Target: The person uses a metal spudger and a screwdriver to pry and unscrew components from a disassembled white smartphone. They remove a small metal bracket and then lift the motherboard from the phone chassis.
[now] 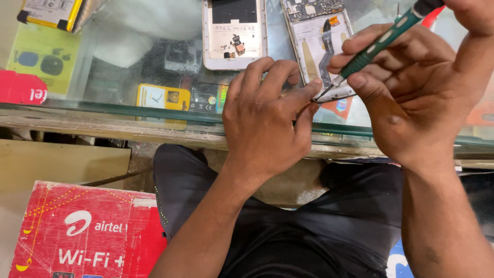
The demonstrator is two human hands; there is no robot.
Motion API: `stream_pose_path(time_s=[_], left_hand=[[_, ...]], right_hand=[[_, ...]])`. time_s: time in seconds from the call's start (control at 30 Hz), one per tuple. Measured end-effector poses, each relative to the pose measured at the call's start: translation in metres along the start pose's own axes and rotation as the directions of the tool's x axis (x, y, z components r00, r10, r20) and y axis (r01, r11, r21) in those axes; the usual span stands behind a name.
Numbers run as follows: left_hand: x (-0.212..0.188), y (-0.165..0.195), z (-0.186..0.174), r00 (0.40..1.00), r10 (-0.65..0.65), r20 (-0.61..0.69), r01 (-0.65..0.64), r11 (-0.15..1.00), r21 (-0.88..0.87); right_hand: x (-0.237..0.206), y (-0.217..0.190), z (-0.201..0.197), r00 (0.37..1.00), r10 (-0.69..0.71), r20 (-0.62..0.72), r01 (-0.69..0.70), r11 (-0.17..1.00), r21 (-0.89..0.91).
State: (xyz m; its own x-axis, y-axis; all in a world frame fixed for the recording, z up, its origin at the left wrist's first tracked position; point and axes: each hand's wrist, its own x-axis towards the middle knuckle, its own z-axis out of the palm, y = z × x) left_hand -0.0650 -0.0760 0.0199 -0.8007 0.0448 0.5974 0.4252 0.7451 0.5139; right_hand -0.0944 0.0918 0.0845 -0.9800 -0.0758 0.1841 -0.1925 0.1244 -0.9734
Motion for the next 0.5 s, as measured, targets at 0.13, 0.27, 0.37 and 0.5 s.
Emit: stream_pose_path(time_s=[0.13, 0.27, 0.37, 0.5], left_hand=[[0.001, 0.002, 0.0, 1.0, -0.023, -0.002, 0.023, 1.0, -0.012], [0.001, 0.002, 0.0, 0.999, -0.014, -0.028, 0.012, 0.998, -0.053], [0.0, 0.001, 0.002, 0.998, -0.009, -0.068, 0.004, 0.998, -0.07], [-0.002, 0.001, 0.004, 0.995, -0.034, -0.097, 0.023, 0.994, -0.108]], right_hand=[[0.003, -0.002, 0.001, 0.977, 0.188, -0.103, -0.147, 0.936, 0.32], [0.002, 0.003, -0.002, 0.988, 0.124, -0.092, -0.096, 0.961, 0.259], [0.0, 0.014, -0.009, 0.992, 0.083, -0.094, -0.064, 0.98, 0.188], [-0.013, 0.034, -0.024, 0.963, -0.253, -0.086, 0.259, 0.964, 0.062]])
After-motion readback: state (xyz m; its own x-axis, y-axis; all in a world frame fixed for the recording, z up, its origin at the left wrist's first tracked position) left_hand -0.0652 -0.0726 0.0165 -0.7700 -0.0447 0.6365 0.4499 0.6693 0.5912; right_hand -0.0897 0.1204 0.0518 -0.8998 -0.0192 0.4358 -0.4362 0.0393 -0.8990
